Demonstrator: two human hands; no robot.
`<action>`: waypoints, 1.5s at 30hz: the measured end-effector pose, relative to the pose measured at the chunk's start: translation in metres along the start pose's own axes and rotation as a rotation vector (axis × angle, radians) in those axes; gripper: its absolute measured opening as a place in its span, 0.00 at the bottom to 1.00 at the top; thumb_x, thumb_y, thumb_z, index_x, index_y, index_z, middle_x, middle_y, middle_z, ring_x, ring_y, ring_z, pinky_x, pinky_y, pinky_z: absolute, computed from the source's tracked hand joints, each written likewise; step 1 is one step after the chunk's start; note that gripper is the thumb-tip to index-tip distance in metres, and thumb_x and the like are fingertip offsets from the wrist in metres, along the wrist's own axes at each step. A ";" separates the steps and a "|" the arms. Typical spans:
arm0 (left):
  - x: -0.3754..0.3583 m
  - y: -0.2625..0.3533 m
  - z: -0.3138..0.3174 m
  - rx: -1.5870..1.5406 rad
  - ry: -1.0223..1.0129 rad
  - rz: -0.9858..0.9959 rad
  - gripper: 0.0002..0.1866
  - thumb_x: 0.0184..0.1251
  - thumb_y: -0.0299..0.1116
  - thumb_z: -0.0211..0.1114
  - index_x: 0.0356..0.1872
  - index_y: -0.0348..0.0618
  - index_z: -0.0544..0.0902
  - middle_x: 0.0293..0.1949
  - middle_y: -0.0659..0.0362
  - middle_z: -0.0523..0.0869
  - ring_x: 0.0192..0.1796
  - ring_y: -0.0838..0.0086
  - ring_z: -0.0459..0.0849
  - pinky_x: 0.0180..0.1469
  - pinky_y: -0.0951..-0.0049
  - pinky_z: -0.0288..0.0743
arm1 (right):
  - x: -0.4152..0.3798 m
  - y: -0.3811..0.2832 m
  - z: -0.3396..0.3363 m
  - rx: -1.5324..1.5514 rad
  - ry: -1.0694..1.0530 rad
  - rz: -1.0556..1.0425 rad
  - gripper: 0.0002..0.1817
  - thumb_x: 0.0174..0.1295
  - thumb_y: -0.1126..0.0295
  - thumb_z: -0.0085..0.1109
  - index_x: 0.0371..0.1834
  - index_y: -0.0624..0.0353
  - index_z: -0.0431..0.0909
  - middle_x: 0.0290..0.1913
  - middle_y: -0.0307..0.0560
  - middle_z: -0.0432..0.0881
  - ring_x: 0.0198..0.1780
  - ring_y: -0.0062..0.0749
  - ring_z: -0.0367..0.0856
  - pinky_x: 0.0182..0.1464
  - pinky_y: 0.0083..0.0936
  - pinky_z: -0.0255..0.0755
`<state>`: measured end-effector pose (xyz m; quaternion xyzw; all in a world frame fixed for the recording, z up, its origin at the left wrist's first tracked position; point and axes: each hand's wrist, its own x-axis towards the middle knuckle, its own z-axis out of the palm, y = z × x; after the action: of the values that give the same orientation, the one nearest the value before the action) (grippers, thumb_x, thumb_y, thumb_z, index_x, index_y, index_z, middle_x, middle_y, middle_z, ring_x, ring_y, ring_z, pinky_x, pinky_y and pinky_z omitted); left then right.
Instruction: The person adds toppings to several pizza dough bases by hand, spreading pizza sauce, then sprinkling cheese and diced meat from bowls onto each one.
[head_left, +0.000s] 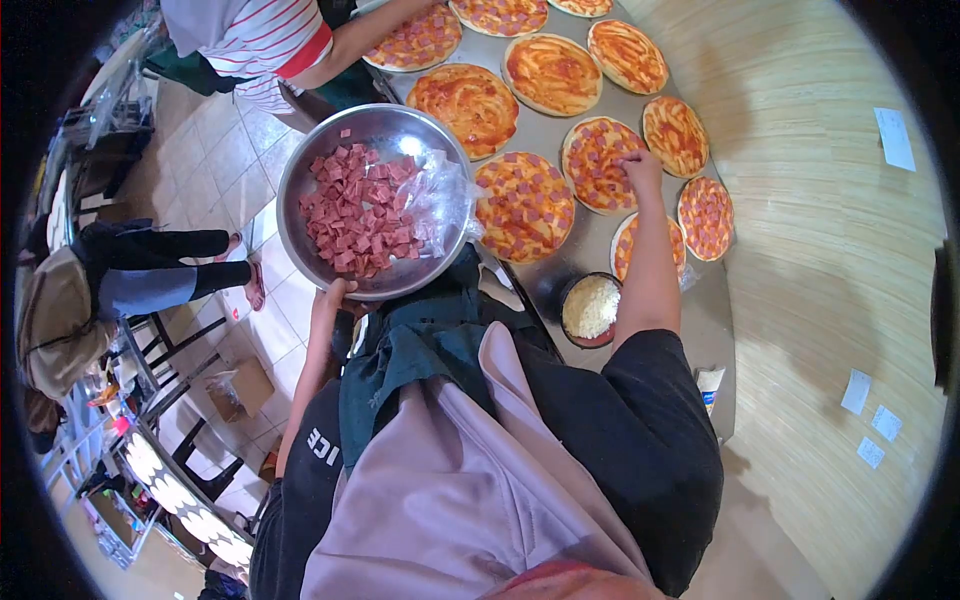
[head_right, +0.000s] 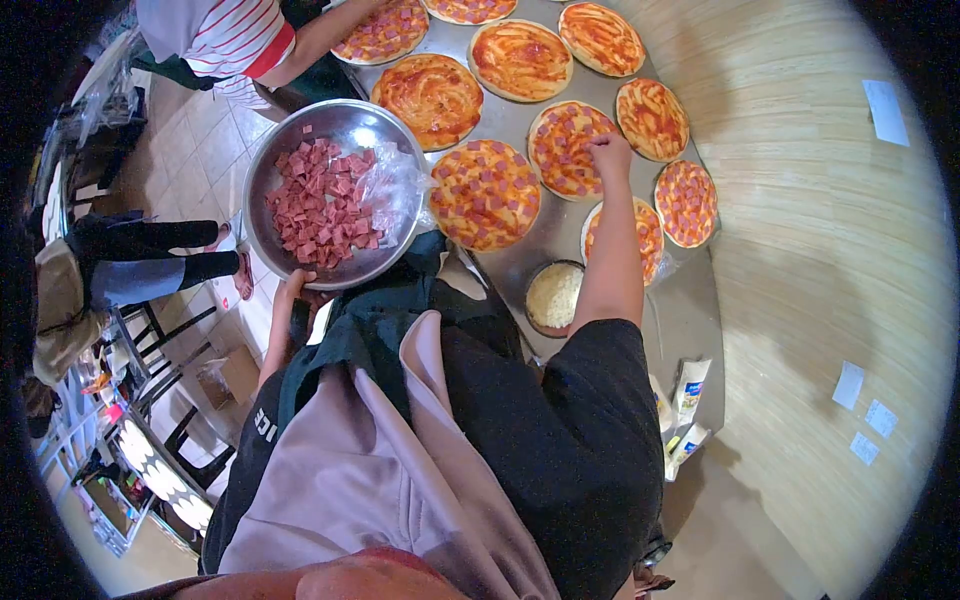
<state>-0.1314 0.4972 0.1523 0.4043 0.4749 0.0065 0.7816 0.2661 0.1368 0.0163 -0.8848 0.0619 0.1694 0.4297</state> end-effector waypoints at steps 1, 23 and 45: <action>-0.001 0.002 0.003 -0.038 0.018 -0.004 0.16 0.50 0.28 0.51 0.39 0.28 0.66 0.30 0.47 0.78 0.28 0.64 0.79 0.33 0.71 0.77 | 0.001 0.001 0.003 -0.232 0.038 -0.102 0.05 0.47 0.77 0.57 0.29 0.64 0.77 0.26 0.45 0.79 0.24 0.26 0.77 0.24 0.20 0.72; 0.004 0.003 -0.011 0.097 0.010 -0.064 0.20 0.51 0.29 0.51 0.45 0.26 0.65 0.40 0.45 0.77 0.42 0.59 0.79 0.49 0.63 0.73 | -0.008 0.000 -0.023 -0.670 0.131 -0.366 0.15 0.48 0.71 0.50 0.39 0.53 0.79 0.32 0.51 0.74 0.35 0.41 0.75 0.40 0.32 0.68; 0.004 0.012 -0.009 0.094 -0.011 -0.051 0.18 0.51 0.31 0.53 0.39 0.26 0.69 0.37 0.46 0.77 0.39 0.60 0.79 0.46 0.64 0.74 | -0.051 -0.007 -0.028 0.073 0.065 -0.090 0.10 0.52 0.78 0.51 0.38 0.68 0.74 0.34 0.50 0.78 0.31 0.33 0.79 0.33 0.22 0.75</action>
<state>-0.1315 0.5123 0.1545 0.4282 0.4807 -0.0379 0.7643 0.2272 0.1177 0.0551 -0.8755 0.0419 0.1185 0.4667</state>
